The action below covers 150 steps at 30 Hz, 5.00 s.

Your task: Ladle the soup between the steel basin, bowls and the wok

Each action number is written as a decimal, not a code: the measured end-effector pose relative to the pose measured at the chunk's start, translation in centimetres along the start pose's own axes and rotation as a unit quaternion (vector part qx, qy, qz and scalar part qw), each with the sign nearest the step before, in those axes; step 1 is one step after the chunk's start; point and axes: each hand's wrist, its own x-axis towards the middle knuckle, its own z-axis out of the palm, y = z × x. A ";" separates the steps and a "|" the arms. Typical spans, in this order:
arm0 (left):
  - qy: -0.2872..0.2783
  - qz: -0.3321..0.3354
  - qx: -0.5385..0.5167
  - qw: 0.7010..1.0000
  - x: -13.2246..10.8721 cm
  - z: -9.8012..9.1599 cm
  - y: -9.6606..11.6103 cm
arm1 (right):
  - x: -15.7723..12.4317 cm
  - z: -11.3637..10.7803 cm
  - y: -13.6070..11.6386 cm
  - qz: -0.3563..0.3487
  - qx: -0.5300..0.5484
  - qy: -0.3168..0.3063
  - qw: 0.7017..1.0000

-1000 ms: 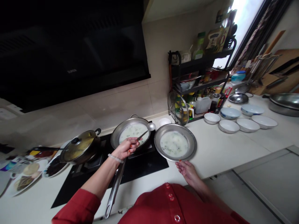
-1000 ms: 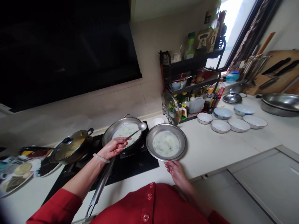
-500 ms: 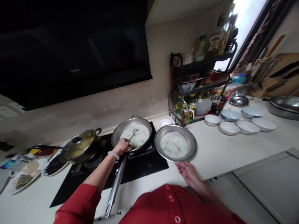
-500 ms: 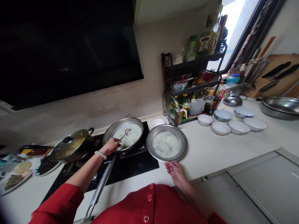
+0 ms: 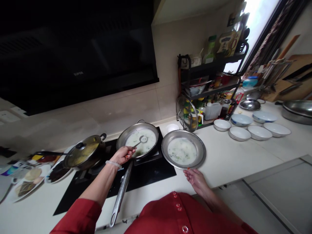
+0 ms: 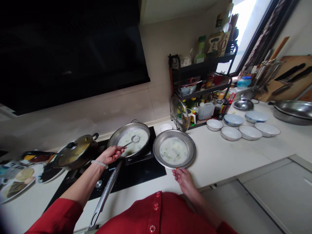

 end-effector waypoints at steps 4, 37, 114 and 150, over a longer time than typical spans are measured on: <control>-0.005 -0.020 -0.038 0.999 -0.3 -0.4 0.1 | 0.0 0.0 -0.1 -0.002 -0.015 -0.002 1.000; -0.112 -0.041 -0.056 0.991 -6.1 5.2 1.2 | -0.2 0.2 -0.1 0.003 0.001 -0.003 1.000; -0.016 -0.040 -0.039 0.998 -3.4 0.0 -0.3 | -0.2 0.2 -0.2 0.010 0.020 0.006 1.000; -0.127 0.022 0.270 0.954 -2.2 10.4 -4.9 | 0.0 -0.1 0.1 0.002 -0.004 -0.006 1.000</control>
